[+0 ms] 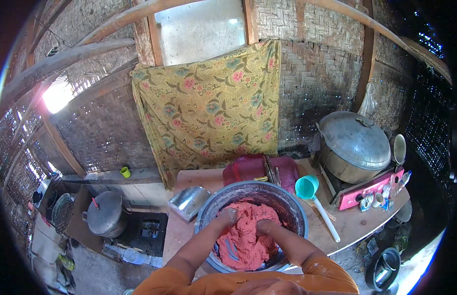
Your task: The person kneads a large mass of pink dough in a metal bowl by hand, using both hands to push, fold, and turn the dough repeatedly.
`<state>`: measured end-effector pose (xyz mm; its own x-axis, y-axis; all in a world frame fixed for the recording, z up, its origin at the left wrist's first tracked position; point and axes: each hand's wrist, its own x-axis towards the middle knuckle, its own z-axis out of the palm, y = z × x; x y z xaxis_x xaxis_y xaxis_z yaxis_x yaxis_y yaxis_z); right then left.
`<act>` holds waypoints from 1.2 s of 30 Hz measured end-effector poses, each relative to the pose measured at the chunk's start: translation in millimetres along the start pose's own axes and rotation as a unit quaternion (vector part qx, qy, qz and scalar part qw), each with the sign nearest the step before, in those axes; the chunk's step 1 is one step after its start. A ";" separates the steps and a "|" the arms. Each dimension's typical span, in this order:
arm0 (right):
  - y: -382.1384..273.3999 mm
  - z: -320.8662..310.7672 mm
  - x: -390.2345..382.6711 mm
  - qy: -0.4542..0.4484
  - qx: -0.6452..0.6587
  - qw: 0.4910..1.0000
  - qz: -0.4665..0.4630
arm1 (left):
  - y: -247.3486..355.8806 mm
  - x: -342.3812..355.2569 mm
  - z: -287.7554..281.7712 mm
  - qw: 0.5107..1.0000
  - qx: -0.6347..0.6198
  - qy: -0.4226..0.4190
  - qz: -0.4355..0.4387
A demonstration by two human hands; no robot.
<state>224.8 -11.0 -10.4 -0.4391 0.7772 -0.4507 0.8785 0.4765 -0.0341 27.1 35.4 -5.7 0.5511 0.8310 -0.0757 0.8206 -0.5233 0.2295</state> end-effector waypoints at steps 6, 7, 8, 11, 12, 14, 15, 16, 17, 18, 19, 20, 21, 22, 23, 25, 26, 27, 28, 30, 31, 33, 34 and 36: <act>11.7 20.3 17.5 -0.051 0.060 0.997 0.025 | -10.3 11.8 18.9 0.997 0.011 0.061 0.054; 11.2 18.9 16.3 -0.054 0.063 0.996 0.026 | -8.5 11.5 16.1 0.999 0.025 0.014 0.036; 11.2 17.7 14.4 -0.059 0.066 0.996 0.026 | -7.6 11.8 15.2 0.999 0.025 0.015 0.036; 5.9 8.7 9.2 -0.067 0.068 0.995 0.030 | -24.8 17.7 34.1 0.997 0.010 0.065 0.050; 3.1 7.1 7.3 -0.077 0.073 0.994 0.033 | -28.1 17.7 37.2 0.996 0.008 0.066 0.058; 1.0 -1.9 7.1 -0.103 0.087 0.990 0.047 | -34.4 14.2 43.7 0.996 0.007 0.067 0.062; 9.8 7.9 5.2 -0.095 0.085 0.991 0.046 | -17.0 17.2 35.5 0.998 -0.002 0.052 0.047; 12.1 12.0 5.0 -0.086 0.080 0.992 0.043 | -6.2 16.4 24.4 0.999 -0.006 0.040 0.026; 9.2 11.8 5.7 -0.078 0.075 0.994 0.034 | -6.8 13.3 20.5 0.999 -0.003 0.031 0.021; 9.2 12.3 6.3 -0.073 0.071 0.994 0.030 | -6.1 12.1 17.6 0.999 -0.002 0.031 0.021; 8.5 13.7 6.6 -0.071 0.069 0.995 0.028 | -4.9 10.7 15.3 0.999 -0.007 0.034 0.023; 9.5 13.9 7.9 -0.067 0.069 0.995 0.026 | -3.6 10.0 13.2 0.999 -0.012 0.038 0.026; 7.8 13.6 8.4 -0.065 0.066 0.995 0.021 | -6.1 9.9 14.4 0.999 -0.011 0.039 0.024; 6.6 13.5 8.8 -0.061 0.064 0.996 0.018 | -8.4 10.2 15.7 1.000 -0.010 0.023 0.011; 5.6 12.9 9.7 -0.056 0.061 0.996 0.014 | -10.6 10.5 17.1 1.000 -0.008 0.007 -0.002; 7.7 13.4 10.4 -0.050 0.058 0.997 0.013 | -6.5 11.7 14.8 1.000 -0.010 -0.003 -0.005; 9.9 13.5 10.2 -0.047 0.054 0.997 0.011 | -4.5 12.2 13.6 1.000 -0.012 -0.012 -0.009; 8.9 12.3 9.1 -0.050 0.057 0.997 0.018 | -3.0 10.9 12.0 1.000 -0.013 -0.013 -0.010; 7.8 11.0 8.1 -0.053 0.059 0.997 0.025 | -1.7 9.9 10.2 1.000 -0.006 -0.014 -0.012; 6.6 10.9 7.0 -0.057 0.061 0.996 0.028 | -2.1 9.2 10.1 1.000 0.001 -0.016 -0.014; 7.3 11.1 7.5 -0.057 0.061 0.996 0.025 | -4.0 10.0 11.5 1.000 0.009 -0.016 -0.010; 8.3 13.6 8.8 -0.055 0.061 0.996 0.019 | -5.8 10.4 13.2 1.000 0.016 -0.017 -0.006; 9.4 15.4 9.5 -0.053 0.060 0.997 0.017 | -5.7 10.5 13.4 1.000 0.014 -0.008 0.005; 10.6 18.3 10.3 -0.051 0.059 0.997 0.013 | -7.5 10.7 14.4 1.000 0.013 0.001 0.015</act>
<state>233.1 -5.5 -31.7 -0.4003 0.7401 -0.5403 0.9078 0.4007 -0.1236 29.0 45.5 -22.2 0.5752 0.8152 -0.0675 0.8073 -0.5525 0.2072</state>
